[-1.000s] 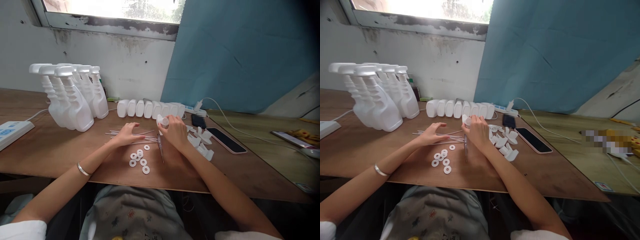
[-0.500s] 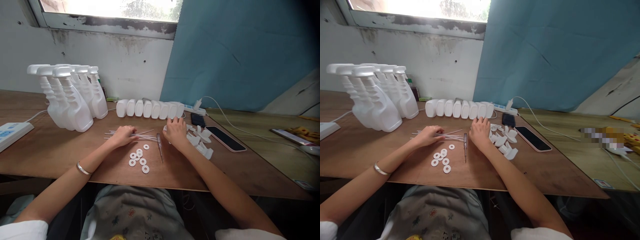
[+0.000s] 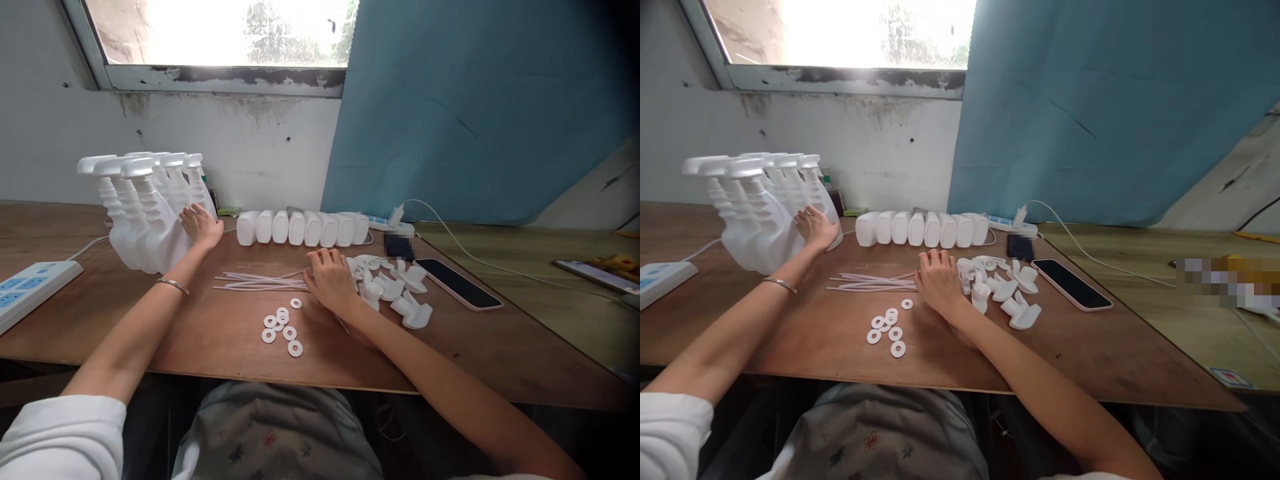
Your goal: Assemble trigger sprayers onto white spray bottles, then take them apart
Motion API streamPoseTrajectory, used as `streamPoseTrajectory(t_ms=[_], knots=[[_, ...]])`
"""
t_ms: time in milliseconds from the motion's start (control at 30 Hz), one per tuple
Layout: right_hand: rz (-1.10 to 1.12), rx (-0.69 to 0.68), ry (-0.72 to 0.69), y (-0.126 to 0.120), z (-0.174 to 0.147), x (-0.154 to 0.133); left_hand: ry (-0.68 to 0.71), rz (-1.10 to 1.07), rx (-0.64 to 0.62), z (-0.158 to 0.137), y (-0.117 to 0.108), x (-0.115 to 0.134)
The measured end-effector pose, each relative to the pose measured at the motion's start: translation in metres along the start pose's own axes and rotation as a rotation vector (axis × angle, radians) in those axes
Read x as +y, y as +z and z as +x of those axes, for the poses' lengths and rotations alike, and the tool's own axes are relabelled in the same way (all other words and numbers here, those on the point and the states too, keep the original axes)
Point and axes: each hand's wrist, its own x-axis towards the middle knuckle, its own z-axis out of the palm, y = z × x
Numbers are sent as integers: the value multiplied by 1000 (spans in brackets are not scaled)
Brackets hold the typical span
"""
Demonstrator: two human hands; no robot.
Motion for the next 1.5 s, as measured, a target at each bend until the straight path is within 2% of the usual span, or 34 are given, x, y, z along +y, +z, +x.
streamPoseTrajectory(t_ms=[133, 300, 433, 567, 667, 800, 967, 1033, 1100, 1200, 1333, 1400, 1500], knots=[[30, -4, 3, -2, 0, 0, -13, -81, -28, 5, 18, -11], [53, -19, -11, -3, -1, -3, 49, -194, -55, 2, 20, -14], [88, 2, -4, -5, 0, -3, 58, -96, -82, -3, 14, -9], [209, 67, 5, -9, 1, -1, 113, -140, 37, -16, -10, 0], [459, 128, 61, -9, 3, 0, 258, -246, 103, -33, -35, 8], [996, 144, 204, -7, 7, 2, 530, -375, 92, -63, -53, 13], [1571, 218, 293, -10, 12, 3, 1001, -487, -164, -93, -50, 15], [1686, 264, 357, -14, 14, 3, 1100, -490, -232, -97, -48, 15], [1748, 304, 444, -16, 16, 4, 1091, -465, -230, -96, -49, 12], [1806, 373, 538, -17, 19, 5, 966, -448, -189, -91, -50, 7], [1847, 425, 541, -18, 20, 6, 772, -635, -228, -86, -54, 5], [1871, 436, 571, -20, 20, 4, 641, -760, -395, -84, -59, 7], [1846, 449, 562, -22, 17, 1, 372, -870, -946, -76, -66, 10]])
